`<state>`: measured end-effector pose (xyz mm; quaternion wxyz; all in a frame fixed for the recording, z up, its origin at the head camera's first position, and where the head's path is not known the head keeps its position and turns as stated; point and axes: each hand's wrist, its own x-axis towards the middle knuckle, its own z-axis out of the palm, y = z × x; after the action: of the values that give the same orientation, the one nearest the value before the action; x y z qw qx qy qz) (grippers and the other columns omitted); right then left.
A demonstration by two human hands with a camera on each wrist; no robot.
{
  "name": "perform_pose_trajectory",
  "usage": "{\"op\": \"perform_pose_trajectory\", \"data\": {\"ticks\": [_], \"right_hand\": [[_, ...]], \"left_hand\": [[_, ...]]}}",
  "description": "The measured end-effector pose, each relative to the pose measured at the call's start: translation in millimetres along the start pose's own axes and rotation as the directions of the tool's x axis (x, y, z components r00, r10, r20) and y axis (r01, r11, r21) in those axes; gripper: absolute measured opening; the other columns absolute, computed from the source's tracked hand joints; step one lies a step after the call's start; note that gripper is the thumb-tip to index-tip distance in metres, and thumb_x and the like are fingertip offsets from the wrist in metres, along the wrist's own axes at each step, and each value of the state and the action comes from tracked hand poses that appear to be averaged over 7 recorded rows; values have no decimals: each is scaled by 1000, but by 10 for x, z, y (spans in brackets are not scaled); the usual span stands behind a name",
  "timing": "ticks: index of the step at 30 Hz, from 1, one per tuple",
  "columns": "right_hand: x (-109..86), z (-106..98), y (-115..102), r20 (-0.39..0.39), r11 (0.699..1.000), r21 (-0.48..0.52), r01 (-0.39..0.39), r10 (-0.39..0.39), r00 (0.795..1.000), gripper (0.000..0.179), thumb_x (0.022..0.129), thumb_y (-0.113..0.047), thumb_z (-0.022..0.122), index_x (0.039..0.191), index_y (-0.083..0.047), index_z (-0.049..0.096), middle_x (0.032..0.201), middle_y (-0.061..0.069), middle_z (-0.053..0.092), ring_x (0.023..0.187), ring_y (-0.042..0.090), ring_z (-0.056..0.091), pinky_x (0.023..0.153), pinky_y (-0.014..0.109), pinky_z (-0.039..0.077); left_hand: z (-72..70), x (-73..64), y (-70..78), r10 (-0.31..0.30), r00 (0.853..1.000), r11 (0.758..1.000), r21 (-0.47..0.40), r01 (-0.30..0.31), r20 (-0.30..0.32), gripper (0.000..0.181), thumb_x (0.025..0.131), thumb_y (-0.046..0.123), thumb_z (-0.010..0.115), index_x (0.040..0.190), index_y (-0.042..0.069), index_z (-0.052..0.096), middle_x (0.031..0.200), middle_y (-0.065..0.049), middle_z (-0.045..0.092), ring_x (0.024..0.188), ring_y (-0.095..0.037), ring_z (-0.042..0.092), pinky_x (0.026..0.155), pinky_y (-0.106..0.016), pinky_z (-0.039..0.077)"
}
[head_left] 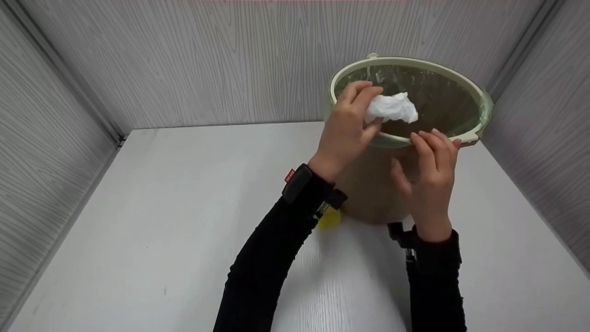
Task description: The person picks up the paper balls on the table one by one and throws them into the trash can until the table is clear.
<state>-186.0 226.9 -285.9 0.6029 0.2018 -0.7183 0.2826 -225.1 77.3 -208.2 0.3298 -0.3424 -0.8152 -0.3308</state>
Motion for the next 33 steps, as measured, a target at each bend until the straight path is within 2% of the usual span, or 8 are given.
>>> {"op": "perform_pose_trajectory", "data": {"ticks": [5,10,16,20,22,25,29,33], "right_hand": [[18,3,14,-2,1000,-6,7,-7,1000,36,69,-5,67,102,7,58,102,21,53,108,35,43,101,49,13],[19,-4,1,-7,1000,-10,7,-7,1000,37,68,-4,67,101,7,58,102,21,53,108,35,43,101,49,13],[36,-8,-38,-13,1000,-11,0,0,1000,37,67,-3,67,101,7,58,101,22,53,107,36,43,101,48,12],[49,0,-45,-18,1000,-10,0,-1,1000,36,68,-4,67,101,6,58,101,21,54,107,35,43,102,48,12],[46,1,-37,-19,1000,-10,-1,1,1000,36,68,-5,67,101,6,59,102,20,54,108,34,43,102,47,12],[41,-3,-31,-16,1000,-8,-3,3,1000,35,69,-7,66,102,5,59,103,19,54,109,33,43,102,47,12],[36,-12,-29,-12,1000,-12,-1,1,1000,35,71,-10,64,103,4,59,103,19,54,109,32,43,102,47,12],[29,-18,-29,-17,1000,-14,-4,4,1000,35,72,-11,63,103,4,59,103,19,54,109,31,43,102,46,12]], "left_hand": [[-7,-5,-1,30,1000,1000,8,-30,7,38,85,14,58,120,1,50,122,-14,42,111,-18,42,89,-16,30],[48,-33,-81,109,994,994,12,-109,-24,35,87,16,56,119,1,50,121,-14,43,111,-18,42,91,-19,31],[-16,-255,-70,252,962,968,26,-251,-101,28,89,15,52,112,-1,54,115,-15,48,110,-20,44,88,-20,35],[-26,-459,-122,275,944,960,-1,-279,-181,27,86,14,57,108,-1,56,111,-14,50,105,-20,47,83,-21,39],[-6,-572,-176,257,947,964,-14,-265,-192,27,83,12,60,107,-1,56,109,-13,51,103,-19,48,84,-22,39],[45,-762,-272,205,965,977,-16,-211,-163,28,80,11,64,105,0,58,106,-12,51,99,-18,49,80,-22,41],[132,-999,-399,132,988,991,30,-130,-79,27,78,12,66,102,1,59,104,-10,52,96,-18,50,75,-23,43],[219,-1144,-494,48,999,996,71,-49,18,27,77,13,67,101,2,59,103,-8,53,94,-18,52,73,-24,44]]}}
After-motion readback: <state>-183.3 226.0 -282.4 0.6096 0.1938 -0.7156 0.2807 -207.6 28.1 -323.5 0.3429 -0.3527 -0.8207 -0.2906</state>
